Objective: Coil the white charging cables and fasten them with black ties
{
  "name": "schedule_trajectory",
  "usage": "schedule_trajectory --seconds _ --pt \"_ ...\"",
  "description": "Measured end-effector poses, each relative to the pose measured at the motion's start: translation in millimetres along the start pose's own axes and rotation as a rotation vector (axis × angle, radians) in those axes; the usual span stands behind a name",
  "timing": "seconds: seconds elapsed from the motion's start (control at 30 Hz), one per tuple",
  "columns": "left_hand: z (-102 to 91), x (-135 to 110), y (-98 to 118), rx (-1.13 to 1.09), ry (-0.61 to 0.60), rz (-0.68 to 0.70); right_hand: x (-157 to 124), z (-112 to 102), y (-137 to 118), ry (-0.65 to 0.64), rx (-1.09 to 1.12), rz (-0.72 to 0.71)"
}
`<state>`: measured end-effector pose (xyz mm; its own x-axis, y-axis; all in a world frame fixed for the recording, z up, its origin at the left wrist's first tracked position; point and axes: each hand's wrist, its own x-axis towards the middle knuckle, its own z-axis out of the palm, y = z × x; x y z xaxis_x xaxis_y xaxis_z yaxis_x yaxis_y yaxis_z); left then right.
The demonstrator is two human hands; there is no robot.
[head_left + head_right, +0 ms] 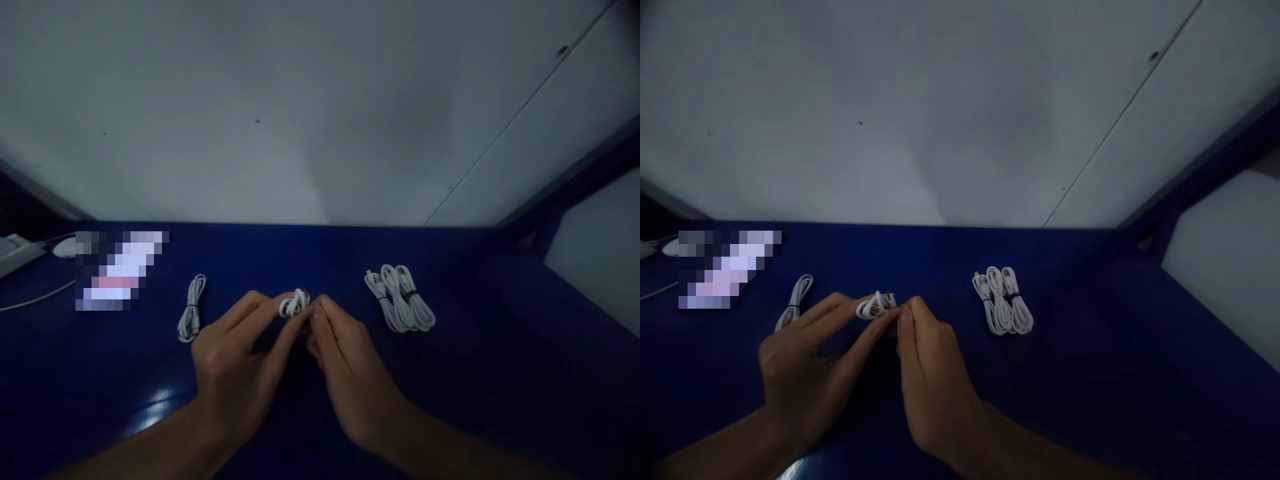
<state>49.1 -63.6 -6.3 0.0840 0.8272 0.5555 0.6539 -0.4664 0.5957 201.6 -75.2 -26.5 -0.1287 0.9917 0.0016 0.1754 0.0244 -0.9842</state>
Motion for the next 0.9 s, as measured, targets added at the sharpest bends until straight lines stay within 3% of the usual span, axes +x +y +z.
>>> schedule_trajectory --seconds 0.23,0.43,0.57,0.67,0.8,0.9 --pt "1.5 -0.4 2.6 -0.043 -0.020 -0.054 -1.3 3.1 -3.3 0.028 -0.203 -0.035" --pt "-2.8 3.6 2.5 -0.133 -0.080 -0.198 6.6 -2.5 1.7 0.037 -0.404 -0.180" --pt "-5.1 10.9 -0.6 -0.321 -0.177 -0.333 12.5 -12.0 1.4 0.009 -0.421 -0.260" --pt "-5.1 16.2 -3.4 -0.484 -0.278 -0.445 17.3 -21.7 0.4 -0.118 -0.426 -0.341" --pt "-4.7 20.2 -4.3 -0.704 -0.433 -0.553 19.9 -29.3 -0.3 -0.175 -0.384 -0.353" --pt "-5.2 22.1 -3.9 -0.766 -0.484 -0.594 18.3 -30.3 -2.0 -0.193 -0.347 -0.349"
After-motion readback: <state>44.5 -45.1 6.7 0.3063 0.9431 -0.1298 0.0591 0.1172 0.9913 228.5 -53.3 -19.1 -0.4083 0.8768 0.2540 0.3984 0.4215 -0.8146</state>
